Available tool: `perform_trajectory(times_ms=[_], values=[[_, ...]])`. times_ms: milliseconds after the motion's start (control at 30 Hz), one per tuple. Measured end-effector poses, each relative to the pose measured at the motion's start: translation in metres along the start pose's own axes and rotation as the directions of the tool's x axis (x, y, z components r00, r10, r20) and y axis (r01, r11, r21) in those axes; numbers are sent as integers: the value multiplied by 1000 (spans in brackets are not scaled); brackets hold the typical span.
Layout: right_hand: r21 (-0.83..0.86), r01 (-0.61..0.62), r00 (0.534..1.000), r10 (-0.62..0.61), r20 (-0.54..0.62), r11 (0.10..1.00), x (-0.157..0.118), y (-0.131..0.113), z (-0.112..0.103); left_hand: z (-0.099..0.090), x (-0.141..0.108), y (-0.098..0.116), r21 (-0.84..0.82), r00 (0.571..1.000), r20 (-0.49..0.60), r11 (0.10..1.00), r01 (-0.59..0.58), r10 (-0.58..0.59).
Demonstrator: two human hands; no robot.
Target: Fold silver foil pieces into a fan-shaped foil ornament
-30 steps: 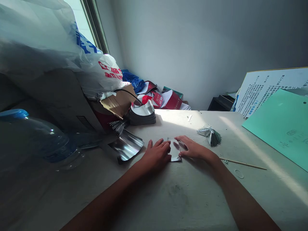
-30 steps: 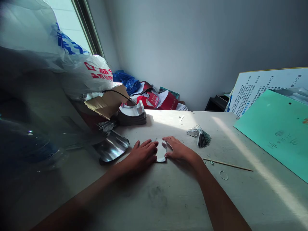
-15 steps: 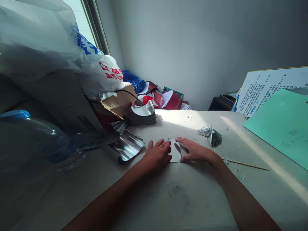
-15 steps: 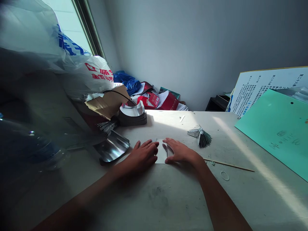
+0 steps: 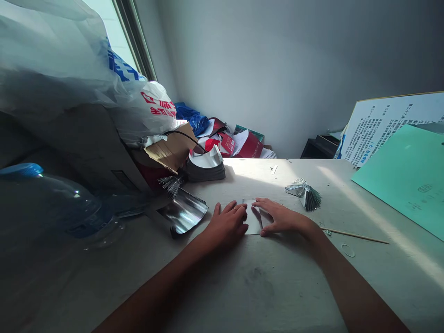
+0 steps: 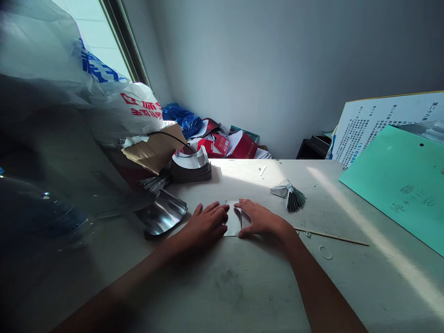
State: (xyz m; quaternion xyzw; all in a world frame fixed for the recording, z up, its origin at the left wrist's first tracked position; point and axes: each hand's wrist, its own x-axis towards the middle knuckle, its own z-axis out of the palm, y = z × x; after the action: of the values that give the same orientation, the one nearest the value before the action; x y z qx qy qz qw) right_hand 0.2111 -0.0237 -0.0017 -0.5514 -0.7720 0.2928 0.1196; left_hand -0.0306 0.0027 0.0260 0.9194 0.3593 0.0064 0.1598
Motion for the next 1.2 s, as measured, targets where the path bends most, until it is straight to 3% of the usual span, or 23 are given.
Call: perform_trajectory(times_ms=[267,467,667,900,1200], values=[[-99,8,999,-13,-50,995,1,-5,4,4,1,-1,-8,999,-34,1000,6,-6],[-196,-45,988,15,-152,980,1,-24,9,15,9,-5,-27,980,-180,996,82,-86],[-314,-159,957,68,-283,936,2,-44,16,19,8,-7,-65,967,-202,987,144,-155],[-318,-290,917,167,-363,903,4,-36,16,21,10,-4,-30,966,-167,980,196,-198],[-285,-368,884,237,-403,885,5,-38,13,22,12,-11,-77,953,-193,972,224,-235]])
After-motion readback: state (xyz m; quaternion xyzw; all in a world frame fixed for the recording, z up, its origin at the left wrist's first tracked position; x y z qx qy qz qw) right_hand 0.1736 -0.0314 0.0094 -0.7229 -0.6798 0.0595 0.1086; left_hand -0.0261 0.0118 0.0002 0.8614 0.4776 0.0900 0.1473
